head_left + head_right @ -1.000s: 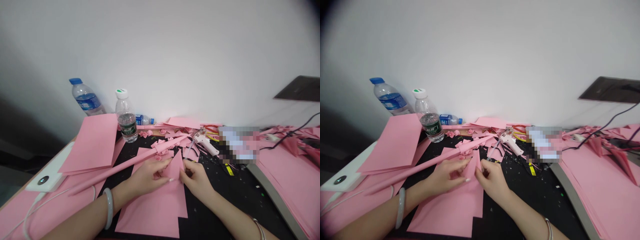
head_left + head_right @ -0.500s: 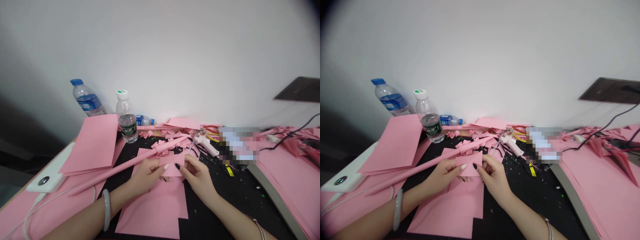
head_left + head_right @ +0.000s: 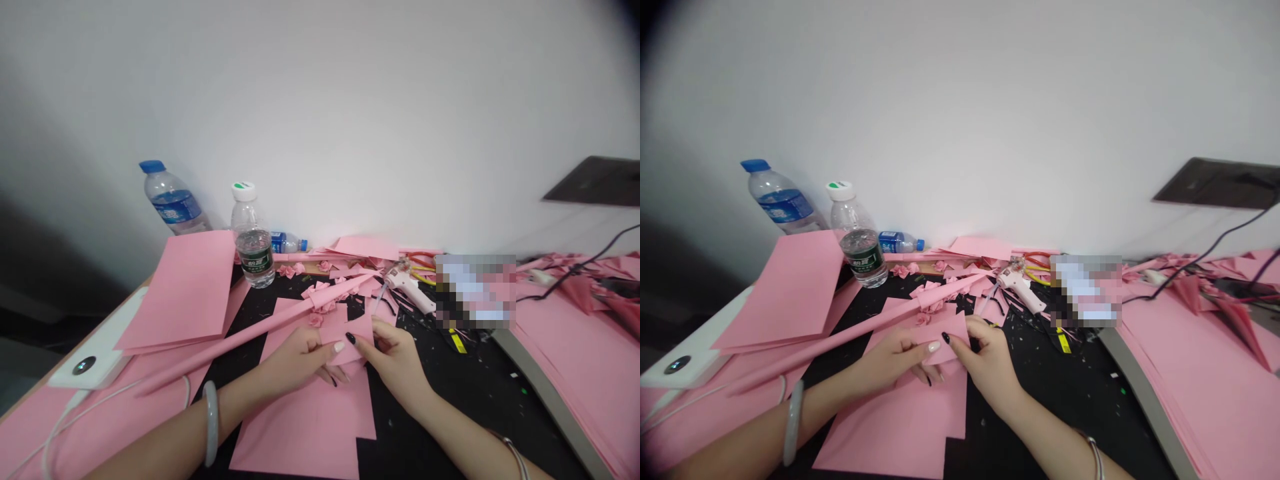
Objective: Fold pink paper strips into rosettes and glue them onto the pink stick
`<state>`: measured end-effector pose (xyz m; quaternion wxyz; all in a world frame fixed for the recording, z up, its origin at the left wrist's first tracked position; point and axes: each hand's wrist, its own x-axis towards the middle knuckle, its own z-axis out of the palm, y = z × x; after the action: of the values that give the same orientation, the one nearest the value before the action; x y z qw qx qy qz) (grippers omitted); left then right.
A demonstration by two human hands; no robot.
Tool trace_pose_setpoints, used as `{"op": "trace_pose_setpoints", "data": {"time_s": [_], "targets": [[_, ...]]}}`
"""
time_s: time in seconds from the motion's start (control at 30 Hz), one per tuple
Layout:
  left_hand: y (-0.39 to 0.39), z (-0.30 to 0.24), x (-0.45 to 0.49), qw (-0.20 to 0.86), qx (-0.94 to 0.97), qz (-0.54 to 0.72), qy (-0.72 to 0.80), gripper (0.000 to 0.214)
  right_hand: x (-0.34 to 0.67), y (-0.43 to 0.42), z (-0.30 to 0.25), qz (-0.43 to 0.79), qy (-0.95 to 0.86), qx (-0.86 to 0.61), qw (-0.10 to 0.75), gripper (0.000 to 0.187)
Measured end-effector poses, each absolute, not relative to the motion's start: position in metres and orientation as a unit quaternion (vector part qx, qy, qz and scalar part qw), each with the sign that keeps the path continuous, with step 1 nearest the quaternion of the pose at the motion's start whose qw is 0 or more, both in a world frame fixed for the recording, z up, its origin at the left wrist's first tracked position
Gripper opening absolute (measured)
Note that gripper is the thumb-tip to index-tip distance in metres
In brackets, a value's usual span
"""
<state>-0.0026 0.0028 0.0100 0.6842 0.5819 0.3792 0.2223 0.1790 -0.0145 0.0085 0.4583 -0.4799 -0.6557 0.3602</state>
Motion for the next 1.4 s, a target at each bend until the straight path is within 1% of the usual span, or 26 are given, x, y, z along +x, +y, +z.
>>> {"op": "trace_pose_setpoints", "data": {"time_s": [0.13,0.27,0.37,0.53,0.63,0.7,0.9,1.0,1.17,1.4], "targets": [[0.003,0.003,-0.004,0.702,0.573,0.206,0.371,0.039,0.176,-0.017,0.01,0.412,-0.624,-0.482,0.456,0.013],[0.003,0.001,-0.004,0.724,0.56,0.199,0.35,0.036,0.174,-0.019,0.01,0.462,-0.594,-0.48,0.451,0.012],[0.003,0.002,-0.004,0.741,0.548,0.205,0.33,0.032,0.176,-0.02,0.009,0.421,-0.622,-0.492,0.441,0.013],[0.003,0.006,-0.004,0.762,0.523,0.203,0.323,0.027,0.178,-0.02,0.01,0.285,-0.696,-0.504,0.425,0.017],[0.004,0.007,-0.005,0.771,0.503,0.208,0.33,0.025,0.18,-0.02,0.009,0.21,-0.732,-0.48,0.437,0.02],[0.006,0.007,-0.006,0.775,0.495,0.215,0.329,0.024,0.181,-0.019,0.007,0.179,-0.754,-0.45,0.443,0.026],[0.008,0.007,-0.008,0.779,0.489,0.215,0.327,0.027,0.187,-0.016,0.002,0.13,-0.804,-0.383,0.435,0.051],[0.008,0.008,-0.007,0.786,0.477,0.222,0.324,0.026,0.188,-0.015,0.001,0.11,-0.818,-0.369,0.426,0.061],[0.008,0.012,-0.006,0.785,0.462,0.23,0.342,0.021,0.188,-0.015,0.001,0.092,-0.833,-0.361,0.41,0.065],[0.009,0.013,-0.007,0.785,0.457,0.241,0.341,0.024,0.187,-0.015,0.005,0.097,-0.846,-0.364,0.377,0.066]]}}
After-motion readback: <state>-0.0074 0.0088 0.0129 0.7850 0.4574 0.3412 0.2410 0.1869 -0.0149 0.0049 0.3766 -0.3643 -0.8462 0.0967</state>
